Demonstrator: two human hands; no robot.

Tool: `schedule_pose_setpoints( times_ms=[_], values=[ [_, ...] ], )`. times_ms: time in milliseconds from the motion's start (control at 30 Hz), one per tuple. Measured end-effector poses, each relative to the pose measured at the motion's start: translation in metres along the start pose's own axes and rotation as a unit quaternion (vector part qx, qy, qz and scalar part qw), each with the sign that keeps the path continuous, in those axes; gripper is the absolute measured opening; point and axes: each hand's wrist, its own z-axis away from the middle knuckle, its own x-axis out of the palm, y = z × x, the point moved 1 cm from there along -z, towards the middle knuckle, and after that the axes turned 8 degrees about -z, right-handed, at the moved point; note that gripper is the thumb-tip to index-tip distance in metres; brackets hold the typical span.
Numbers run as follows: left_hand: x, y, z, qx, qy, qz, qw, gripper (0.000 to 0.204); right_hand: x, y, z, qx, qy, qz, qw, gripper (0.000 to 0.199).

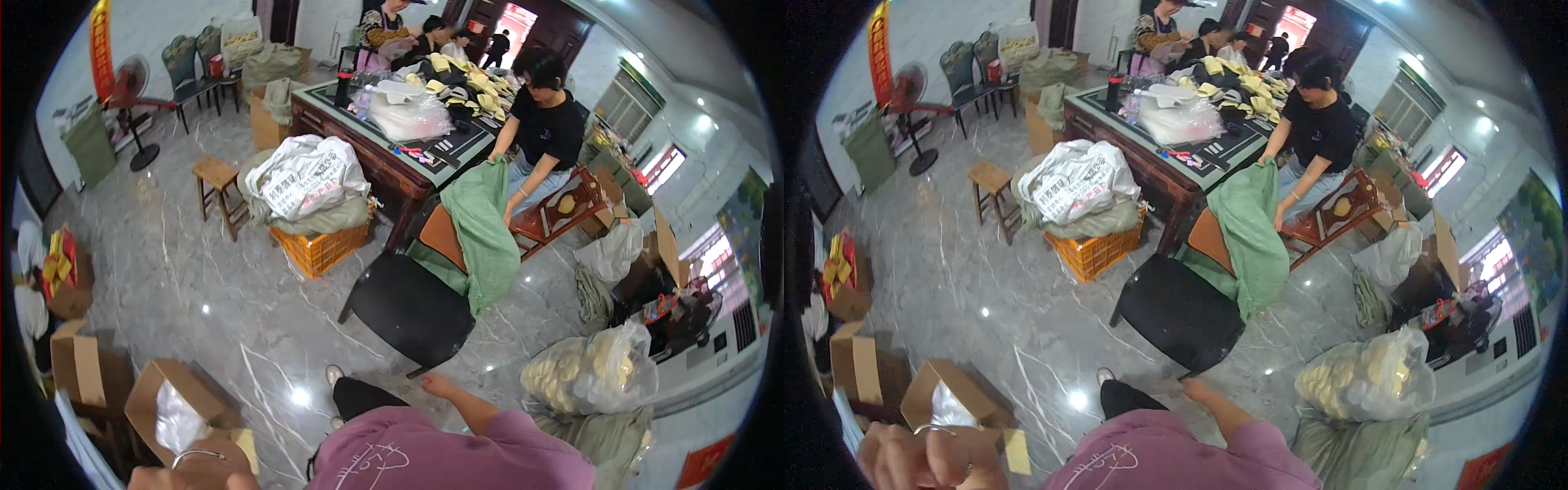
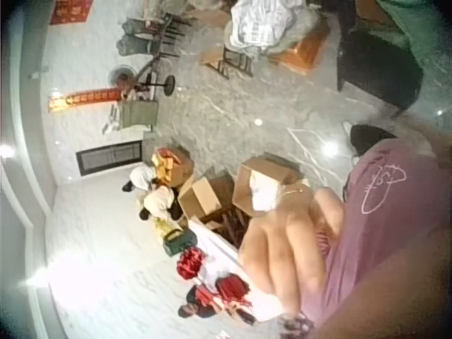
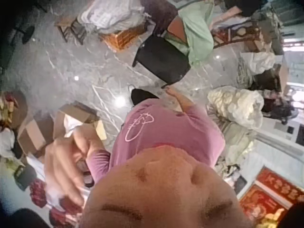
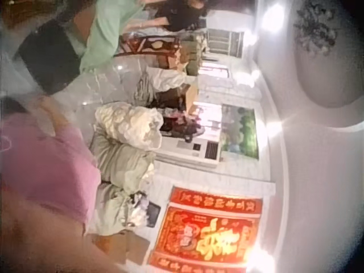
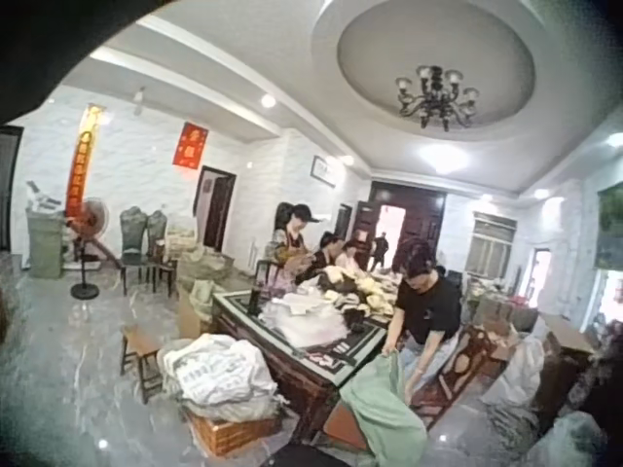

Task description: The person sits at a work table, packs pairs of slippers into plastic bags by hand, and unloads more slippers from a large sack onto the table.

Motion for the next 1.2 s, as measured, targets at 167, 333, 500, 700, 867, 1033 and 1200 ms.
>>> schedule_pose_setpoints(
  times_ms=[167,333,500,700,867,1033,1200],
  values=[
    [-0.136,-0.018,-0.005,-0.098,-0.035,-0.131,0.986,0.017,0.033,0.050,-0.055,-0.099,-0.067,0.254,0.960,0.031],
    [-0.358,-0.077,-0.019,-0.353,0.107,-0.476,0.798,0.044,0.033,-0.004,-0.086,0.033,-0.060,0.217,0.974,0.034],
    [-0.609,-0.045,0.134,-0.592,-0.051,-0.784,0.179,0.078,0.008,-0.092,-0.172,0.062,0.019,0.207,0.976,0.040],
    [-0.709,-0.015,0.204,-0.651,0.095,-0.682,0.320,0.071,-0.027,-0.310,-0.284,0.124,-0.032,0.224,0.966,0.039],
    [-0.760,0.012,0.247,-0.635,0.301,-0.562,0.435,0.060,0.025,-0.480,-0.446,0.003,-0.126,0.232,0.964,0.041],
    [-0.807,0.063,0.310,-0.536,0.538,-0.431,0.487,0.049,0.091,-0.631,-0.565,-0.181,-0.121,0.220,0.951,0.032],
    [-0.946,0.118,0.275,-0.404,0.653,-0.342,0.542,0.041,0.141,-0.732,-0.635,-0.182,-0.205,0.285,0.918,0.031]
  ],
)
